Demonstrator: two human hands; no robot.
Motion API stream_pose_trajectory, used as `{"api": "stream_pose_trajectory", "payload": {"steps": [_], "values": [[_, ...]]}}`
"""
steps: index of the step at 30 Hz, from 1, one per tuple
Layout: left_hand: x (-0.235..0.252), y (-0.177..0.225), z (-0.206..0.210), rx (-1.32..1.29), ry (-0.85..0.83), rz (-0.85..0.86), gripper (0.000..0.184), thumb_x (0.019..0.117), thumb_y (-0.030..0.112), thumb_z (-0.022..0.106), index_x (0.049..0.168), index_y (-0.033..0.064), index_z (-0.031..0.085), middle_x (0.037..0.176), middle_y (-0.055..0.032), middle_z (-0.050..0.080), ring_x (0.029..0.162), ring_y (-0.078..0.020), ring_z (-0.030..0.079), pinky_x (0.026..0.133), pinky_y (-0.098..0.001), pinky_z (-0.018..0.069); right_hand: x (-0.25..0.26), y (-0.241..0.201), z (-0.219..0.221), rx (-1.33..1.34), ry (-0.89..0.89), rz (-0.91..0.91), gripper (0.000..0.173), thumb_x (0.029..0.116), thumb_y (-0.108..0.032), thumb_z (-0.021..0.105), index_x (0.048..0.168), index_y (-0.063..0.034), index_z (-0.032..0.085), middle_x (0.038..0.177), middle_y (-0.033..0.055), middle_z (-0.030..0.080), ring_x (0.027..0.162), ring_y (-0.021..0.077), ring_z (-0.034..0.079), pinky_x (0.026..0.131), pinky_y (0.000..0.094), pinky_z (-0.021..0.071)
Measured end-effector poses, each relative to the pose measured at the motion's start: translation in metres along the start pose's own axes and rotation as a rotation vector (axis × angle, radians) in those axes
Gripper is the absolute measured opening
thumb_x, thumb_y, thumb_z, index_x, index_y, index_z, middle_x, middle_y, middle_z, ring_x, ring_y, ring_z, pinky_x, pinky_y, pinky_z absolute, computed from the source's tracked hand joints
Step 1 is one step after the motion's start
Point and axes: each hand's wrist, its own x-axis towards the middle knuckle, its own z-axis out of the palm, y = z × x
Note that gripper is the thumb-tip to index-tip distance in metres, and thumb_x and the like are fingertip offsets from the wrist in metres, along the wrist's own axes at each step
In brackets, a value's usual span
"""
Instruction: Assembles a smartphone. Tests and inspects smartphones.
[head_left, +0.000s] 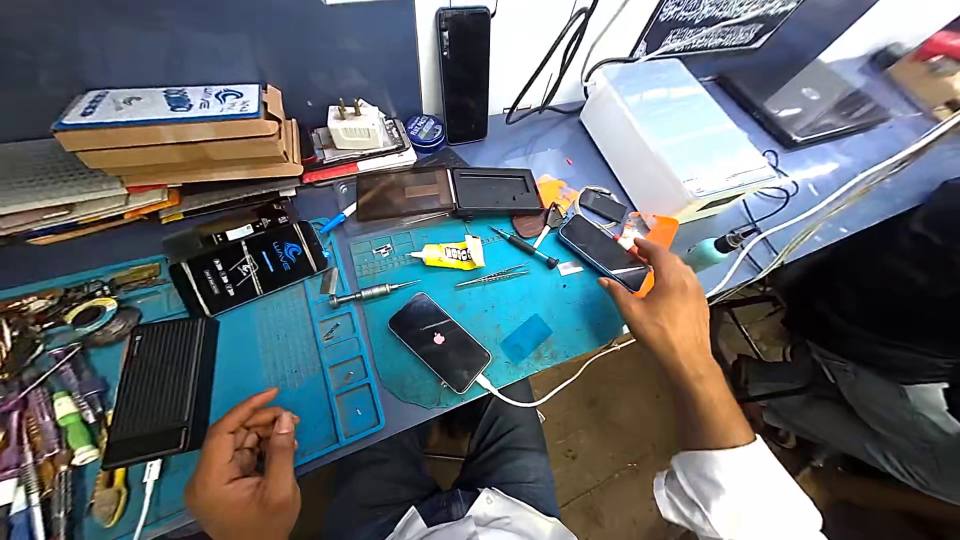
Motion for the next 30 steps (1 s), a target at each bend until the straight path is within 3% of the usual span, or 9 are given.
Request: {"api": "stream_pose_trajectory", "payload": {"steps": [5,9,11,13,16,22,25,30], "values": [[-0.007,-0.004,0.000,0.050,0.048,0.017,0.036,0.1003,0.016,0.057,0.127,-0.0081,0.059,0.091,0.0002,0.067,0.073,0.0004,0.062,0.063,-0.0149,0.0542,0.023,0.008,0.004,-0.084,-0.184,0.061,0.072,0.0869,-0.039,0.082,0.144,-0.0052,0.054,0.129,0.0270,0.063,0.119,0.0499,0.059,0.095,0.0723,0.0459],[-0.007,-0.005,0.002,0.107,0.049,0.035,0.034,0.1011,0.018,0.057,0.124,-0.0060,0.063,0.088,-0.0017,0.067,0.070,-0.0001,0.060,0.060,-0.0152,0.0509,0.024,0.010,0.004,-0.100,-0.167,0.053,0.072,0.0867,-0.039,0.083,0.143,-0.0035,0.054,0.128,0.0301,0.061,0.117,0.0537,0.058,0.093,0.0743,0.0445],[-0.008,-0.005,0.003,0.132,0.042,0.048,0.034,0.1018,0.020,0.056,0.124,-0.0048,0.064,0.087,-0.0017,0.067,0.070,-0.0002,0.059,0.060,-0.0154,0.0501,0.011,-0.006,0.002,-0.017,-0.112,-0.011,0.063,0.0903,-0.037,0.079,0.139,-0.0019,0.057,0.124,0.0279,0.063,0.114,0.0499,0.060,0.092,0.0711,0.0464],[-0.009,-0.006,0.003,0.145,0.050,0.056,0.034,0.1016,0.021,0.056,0.123,-0.0040,0.065,0.086,-0.0020,0.068,0.070,-0.0007,0.059,0.060,-0.0163,0.0506,-0.015,-0.036,0.005,0.158,-0.130,-0.087,0.058,0.0944,-0.042,0.072,0.138,-0.0067,0.060,0.121,0.0171,0.069,0.110,0.0351,0.067,0.091,0.0607,0.0548],[-0.009,-0.007,0.004,0.166,0.060,0.061,0.034,0.1014,0.022,0.056,0.121,-0.0038,0.066,0.086,-0.0020,0.069,0.070,-0.0007,0.060,0.060,-0.0167,0.0509,-0.064,-0.092,0.030,0.350,-0.197,-0.183,0.058,0.0912,-0.047,0.074,0.137,-0.0125,0.063,0.118,0.0057,0.071,0.107,0.0220,0.069,0.090,0.0504,0.0586],[-0.009,-0.007,0.002,0.151,0.036,0.052,0.034,0.1019,0.024,0.056,0.123,-0.0008,0.066,0.087,-0.0002,0.069,0.070,-0.0028,0.060,0.059,-0.0192,0.0512,-0.108,-0.150,0.071,0.161,-0.148,-0.265,0.085,0.0770,-0.062,0.077,0.147,-0.0196,0.057,0.128,0.0049,0.066,0.111,0.0277,0.062,0.088,0.0495,0.0526],[-0.009,-0.008,0.001,0.138,0.021,0.049,0.034,0.1019,0.025,0.056,0.123,0.0000,0.066,0.087,0.0002,0.069,0.069,-0.0032,0.059,0.057,-0.0195,0.0501,-0.113,-0.152,0.078,0.111,-0.100,-0.273,0.079,0.0803,-0.058,0.074,0.147,-0.0171,0.058,0.123,0.0068,0.067,0.105,0.0279,0.061,0.085,0.0471,0.0512],[-0.009,-0.007,0.001,0.123,0.011,0.066,0.034,0.1014,0.025,0.056,0.123,0.0008,0.067,0.088,0.0001,0.069,0.071,-0.0033,0.061,0.059,-0.0193,0.0507,-0.120,-0.157,0.081,0.075,0.002,-0.237,0.083,0.0767,-0.054,0.073,0.148,-0.0147,0.056,0.111,0.0087,0.067,0.096,0.0289,0.061,0.079,0.0482,0.0488]]}}
